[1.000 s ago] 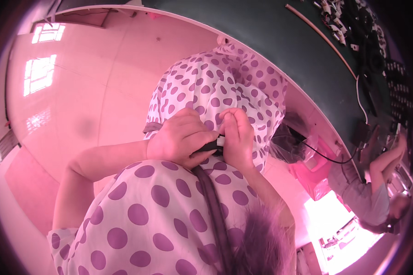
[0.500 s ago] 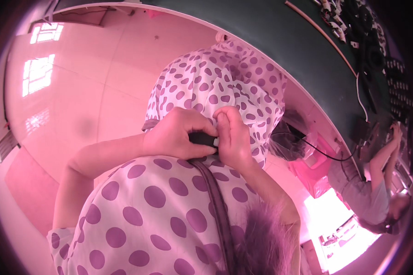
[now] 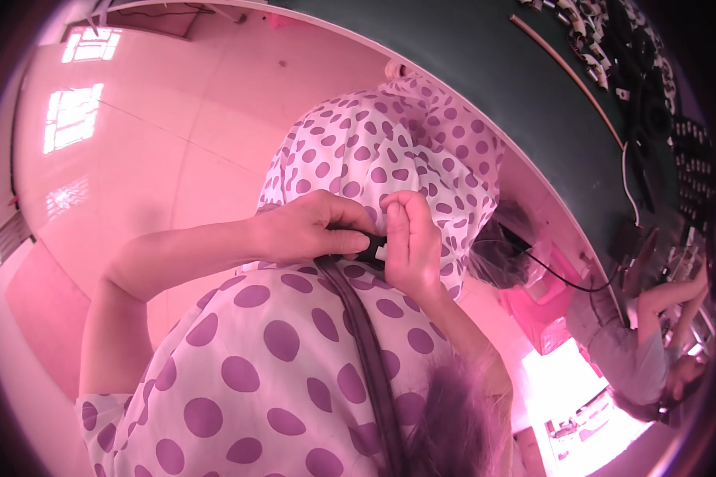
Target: Assembling small plastic and rubber components for electronic headsets at a factory workbench.
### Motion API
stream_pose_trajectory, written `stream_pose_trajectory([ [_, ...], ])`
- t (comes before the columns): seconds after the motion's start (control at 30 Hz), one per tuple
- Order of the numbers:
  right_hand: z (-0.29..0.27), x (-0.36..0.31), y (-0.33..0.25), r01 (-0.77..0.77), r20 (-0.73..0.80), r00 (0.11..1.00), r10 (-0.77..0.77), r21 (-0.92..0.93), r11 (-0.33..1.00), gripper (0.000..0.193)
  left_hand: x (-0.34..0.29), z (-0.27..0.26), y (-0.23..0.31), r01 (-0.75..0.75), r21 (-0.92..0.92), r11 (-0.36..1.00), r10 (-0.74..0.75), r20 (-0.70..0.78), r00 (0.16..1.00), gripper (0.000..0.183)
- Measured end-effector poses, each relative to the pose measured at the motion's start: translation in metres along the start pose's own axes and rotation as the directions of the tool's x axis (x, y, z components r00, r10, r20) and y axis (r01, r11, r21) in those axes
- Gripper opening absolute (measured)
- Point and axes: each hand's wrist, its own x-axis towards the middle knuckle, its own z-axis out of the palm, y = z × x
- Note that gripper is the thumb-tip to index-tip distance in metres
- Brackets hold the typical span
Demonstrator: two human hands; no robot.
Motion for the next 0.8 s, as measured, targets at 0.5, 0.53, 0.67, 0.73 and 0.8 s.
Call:
stream_pose_trajectory([
  [0.5, 0.002, 0.002, -0.008, -0.008, 0.021, 1.000, 0.012, -0.172, 0.985, 0.019, 0.002, -0.003, 0.031, 0.037, 0.421, 0.906, -0.024, -0.036, 0.999, 0.036],
  [0.53, 0.001, 0.003, -0.009, -0.023, 0.032, 0.999, 0.030, -0.209, 0.978, 0.021, 0.002, -0.002, 0.031, 0.016, 0.422, 0.906, 0.009, -0.058, 0.998, 0.035],
  [0.67, -0.001, 0.004, -0.008, -0.157, 0.082, 0.982, 0.171, -0.152, 0.976, 0.031, 0.004, -0.002, 0.019, -0.107, 0.551, 0.827, 0.177, -0.076, 0.981, 0.033],
  [0.73, -0.008, 0.005, -0.009, -0.232, 0.154, 0.962, 0.225, 0.029, 0.972, 0.035, 0.000, -0.003, 0.022, 0.067, 0.433, 0.899, -0.022, -0.108, 0.994, 0.031],
  [0.8, -0.021, 0.005, 0.001, -0.342, 0.280, 0.924, 0.261, 0.298, 0.891, 0.044, -0.001, -0.008, 0.017, 0.055, 0.321, 0.946, -0.015, -0.126, 0.992, 0.029],
])
